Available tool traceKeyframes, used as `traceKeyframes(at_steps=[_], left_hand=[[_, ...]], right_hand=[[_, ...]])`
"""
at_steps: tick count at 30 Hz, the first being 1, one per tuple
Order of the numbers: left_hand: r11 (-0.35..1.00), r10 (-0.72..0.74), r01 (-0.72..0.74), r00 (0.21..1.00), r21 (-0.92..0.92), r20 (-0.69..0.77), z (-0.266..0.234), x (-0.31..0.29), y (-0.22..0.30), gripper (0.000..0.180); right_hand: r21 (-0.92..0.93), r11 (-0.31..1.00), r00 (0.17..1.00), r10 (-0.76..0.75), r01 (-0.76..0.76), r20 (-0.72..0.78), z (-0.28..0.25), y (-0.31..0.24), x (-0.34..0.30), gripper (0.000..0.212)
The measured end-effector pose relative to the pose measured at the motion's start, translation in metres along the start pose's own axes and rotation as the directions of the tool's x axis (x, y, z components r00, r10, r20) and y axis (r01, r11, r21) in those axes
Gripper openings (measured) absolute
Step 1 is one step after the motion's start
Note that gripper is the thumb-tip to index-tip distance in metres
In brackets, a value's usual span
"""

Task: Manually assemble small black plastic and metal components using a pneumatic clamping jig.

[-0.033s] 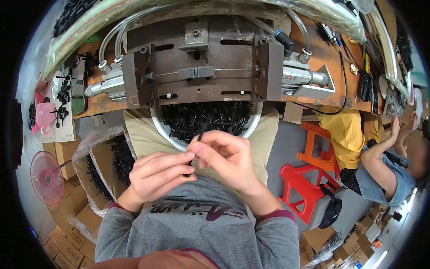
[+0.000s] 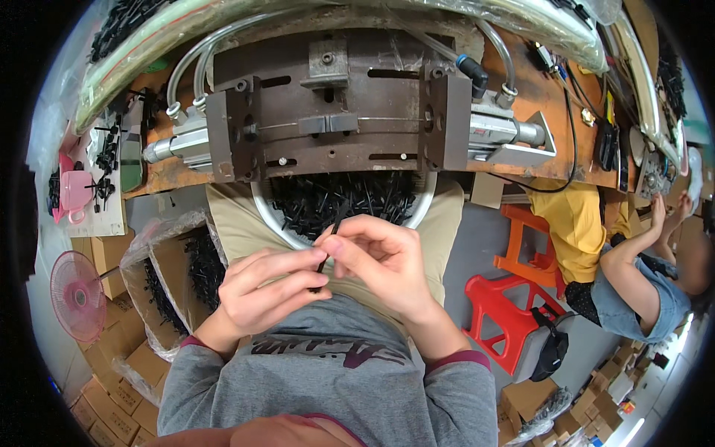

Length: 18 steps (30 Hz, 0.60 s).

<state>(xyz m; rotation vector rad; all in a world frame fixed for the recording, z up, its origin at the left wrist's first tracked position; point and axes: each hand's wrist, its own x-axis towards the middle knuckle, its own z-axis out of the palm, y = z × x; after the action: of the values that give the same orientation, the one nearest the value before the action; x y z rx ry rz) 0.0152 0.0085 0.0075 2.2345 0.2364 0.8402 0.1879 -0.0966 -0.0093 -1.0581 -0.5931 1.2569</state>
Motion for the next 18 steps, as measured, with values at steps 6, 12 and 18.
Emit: traceKeyframes(at_steps=[6,12,18], left_hand=[[0.929,0.079,-0.025,0.988,0.369,-0.133,0.016,0.033,-0.018,0.026],[0.870,0.012,0.050,0.992,0.491,-0.124,0.030,0.051,-0.022,0.028],[0.851,0.006,0.061,0.992,0.521,-0.125,0.027,0.055,-0.023,0.025]], right_hand=[[-0.334,0.938,0.970,-0.162,0.094,-0.182,0.001,-0.009,-0.004,0.015],[-0.497,0.848,0.942,-0.297,0.184,-0.158,0.002,-0.017,-0.010,0.011],[-0.579,0.752,0.903,-0.425,0.316,-0.060,0.005,-0.043,-0.004,0.013]])
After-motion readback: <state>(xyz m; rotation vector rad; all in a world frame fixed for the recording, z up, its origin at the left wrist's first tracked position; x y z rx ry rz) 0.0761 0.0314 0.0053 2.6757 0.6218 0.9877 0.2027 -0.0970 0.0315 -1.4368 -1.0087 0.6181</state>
